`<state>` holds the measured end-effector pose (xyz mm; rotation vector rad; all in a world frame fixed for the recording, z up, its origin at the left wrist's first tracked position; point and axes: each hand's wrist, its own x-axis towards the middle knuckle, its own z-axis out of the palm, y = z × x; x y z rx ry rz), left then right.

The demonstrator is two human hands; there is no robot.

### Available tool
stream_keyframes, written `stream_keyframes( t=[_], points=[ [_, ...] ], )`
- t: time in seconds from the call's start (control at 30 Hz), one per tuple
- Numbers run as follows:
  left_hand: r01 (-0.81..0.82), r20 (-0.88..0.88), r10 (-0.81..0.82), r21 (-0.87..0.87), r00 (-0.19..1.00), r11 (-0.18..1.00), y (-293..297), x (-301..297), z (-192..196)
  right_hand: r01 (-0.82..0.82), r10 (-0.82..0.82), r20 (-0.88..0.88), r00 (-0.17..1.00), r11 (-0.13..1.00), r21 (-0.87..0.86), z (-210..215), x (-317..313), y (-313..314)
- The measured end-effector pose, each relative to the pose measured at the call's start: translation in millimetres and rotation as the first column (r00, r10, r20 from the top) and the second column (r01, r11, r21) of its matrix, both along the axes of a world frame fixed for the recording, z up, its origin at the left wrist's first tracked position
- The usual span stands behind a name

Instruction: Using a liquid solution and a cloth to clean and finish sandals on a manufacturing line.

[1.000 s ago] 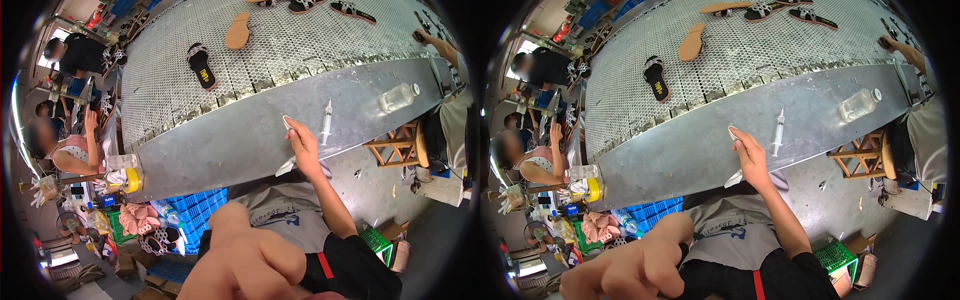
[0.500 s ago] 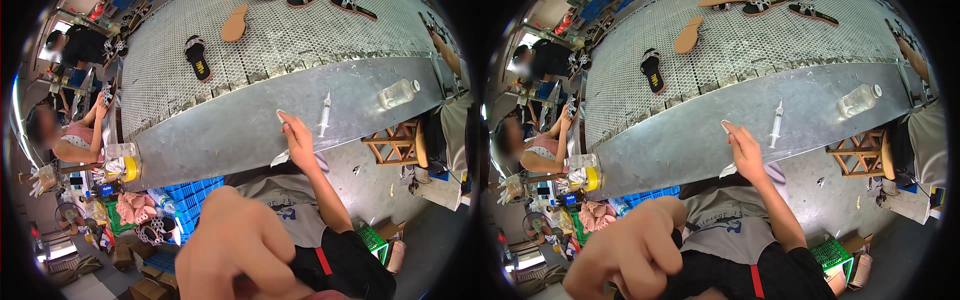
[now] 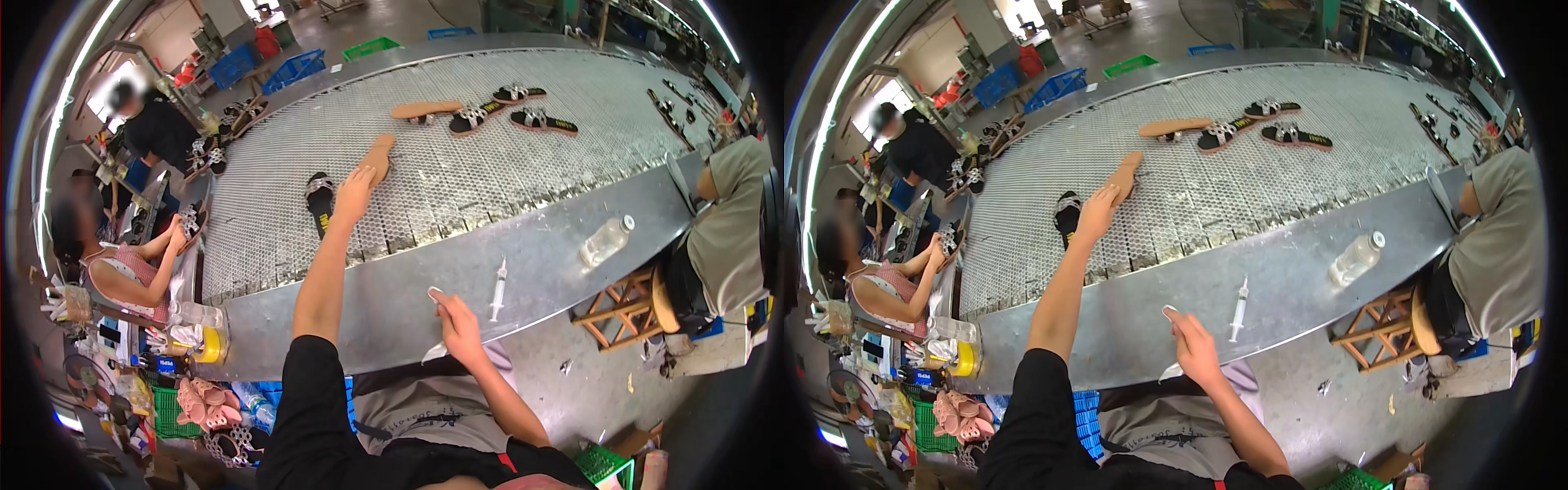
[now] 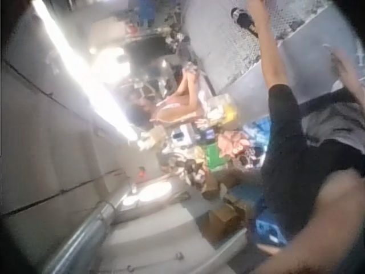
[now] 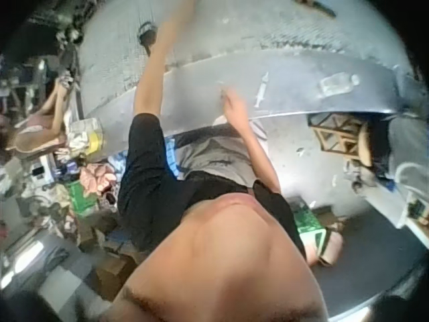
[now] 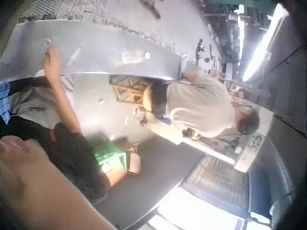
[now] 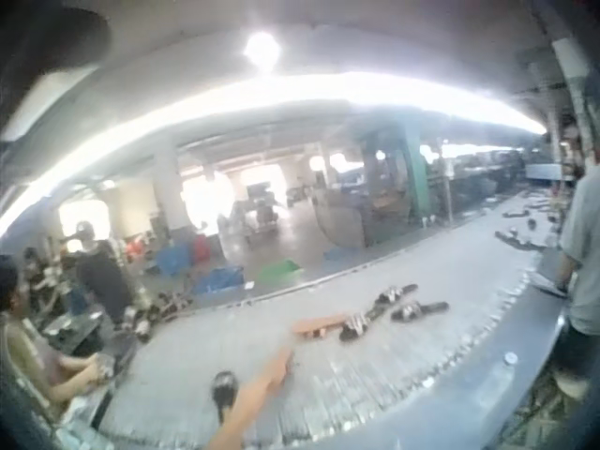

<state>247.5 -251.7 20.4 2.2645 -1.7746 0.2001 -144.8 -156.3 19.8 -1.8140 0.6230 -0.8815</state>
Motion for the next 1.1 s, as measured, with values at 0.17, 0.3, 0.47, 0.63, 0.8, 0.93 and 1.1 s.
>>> stream_keyframes(
  t=[0.17,0.3,0.47,0.63,0.8,0.93,1.1],
  points=[
    [-0.09,-0.332,-0.007,-0.274,0.943,0.958,44,-46,118,0.076,-0.076,-0.003,0.997,0.993,0.091,1,-4,-3],
    [-0.235,-0.75,-0.269,-0.49,0.605,0.84,117,-82,140,0.161,-0.168,0.022,0.986,0.971,0.179,-7,-1,-14],
    [-0.201,-0.942,-0.152,-0.218,0.3,0.955,167,-96,62,0.121,-0.143,0.021,0.99,0.901,0.416,-6,4,-21],
    [-0.282,-0.698,0.138,-0.095,0.703,0.955,184,-134,43,0.141,-0.145,-0.021,0.989,0.899,0.414,-8,2,-16],
    [-0.2,-0.499,0.096,-0.158,0.861,0.967,183,-196,24,0.135,-0.142,0.005,0.99,0.95,0.281,-5,7,-9],
    [-0.293,-0.443,0.154,-0.265,0.883,0.918,190,-201,12,0.145,-0.142,-0.033,0.989,0.93,0.338,-4,4,-9],
    [-0.43,-0.761,-0.046,-0.414,0.647,0.802,221,-197,7,0.133,-0.131,-0.029,0.991,0.933,0.335,-4,2,-16]
  ],
)
